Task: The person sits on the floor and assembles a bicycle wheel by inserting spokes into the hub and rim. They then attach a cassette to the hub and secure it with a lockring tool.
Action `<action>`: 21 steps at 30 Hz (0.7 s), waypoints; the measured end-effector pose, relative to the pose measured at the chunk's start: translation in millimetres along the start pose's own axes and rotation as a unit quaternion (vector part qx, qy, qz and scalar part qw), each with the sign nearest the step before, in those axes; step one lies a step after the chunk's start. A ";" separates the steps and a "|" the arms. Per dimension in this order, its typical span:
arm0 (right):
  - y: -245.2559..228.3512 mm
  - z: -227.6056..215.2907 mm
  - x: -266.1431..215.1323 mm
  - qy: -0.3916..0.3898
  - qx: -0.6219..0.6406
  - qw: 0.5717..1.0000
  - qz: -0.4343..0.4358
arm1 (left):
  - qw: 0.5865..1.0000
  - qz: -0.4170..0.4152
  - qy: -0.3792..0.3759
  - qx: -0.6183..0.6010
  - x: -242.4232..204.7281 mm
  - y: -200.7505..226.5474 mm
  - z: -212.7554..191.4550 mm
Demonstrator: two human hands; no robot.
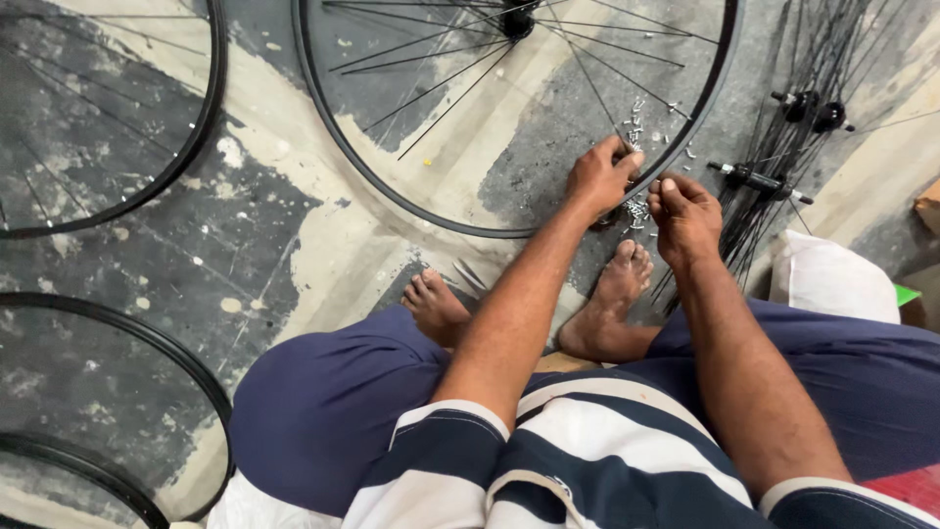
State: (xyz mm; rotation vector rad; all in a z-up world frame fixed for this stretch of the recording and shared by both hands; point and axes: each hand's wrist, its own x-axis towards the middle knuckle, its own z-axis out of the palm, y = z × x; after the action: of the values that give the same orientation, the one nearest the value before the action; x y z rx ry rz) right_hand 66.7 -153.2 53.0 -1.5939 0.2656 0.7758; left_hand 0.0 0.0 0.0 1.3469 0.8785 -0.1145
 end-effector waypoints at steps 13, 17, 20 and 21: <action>-11.1 10.7 -13.9 0.029 0.038 0.999 0.015 | 0.998 0.038 0.041 -0.011 -3.7 5.1 -3.8; -1.6 5.6 -11.3 -0.006 0.022 1.000 -0.017 | 0.998 0.029 0.038 -0.027 -6.0 8.3 -3.4; -2.2 7.0 -13.3 -0.032 0.027 0.999 -0.027 | 0.997 0.045 0.039 -0.040 -8.7 8.8 -6.5; -5.5 10.0 -14.4 -0.041 0.032 0.998 -0.029 | 0.997 0.055 0.039 -0.049 -9.2 10.1 -8.5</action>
State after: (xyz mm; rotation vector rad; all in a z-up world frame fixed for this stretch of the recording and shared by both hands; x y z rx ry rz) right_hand 55.9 -146.4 66.3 -1.4995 0.1826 0.7794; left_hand -5.0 6.4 13.9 1.3116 0.8636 0.0660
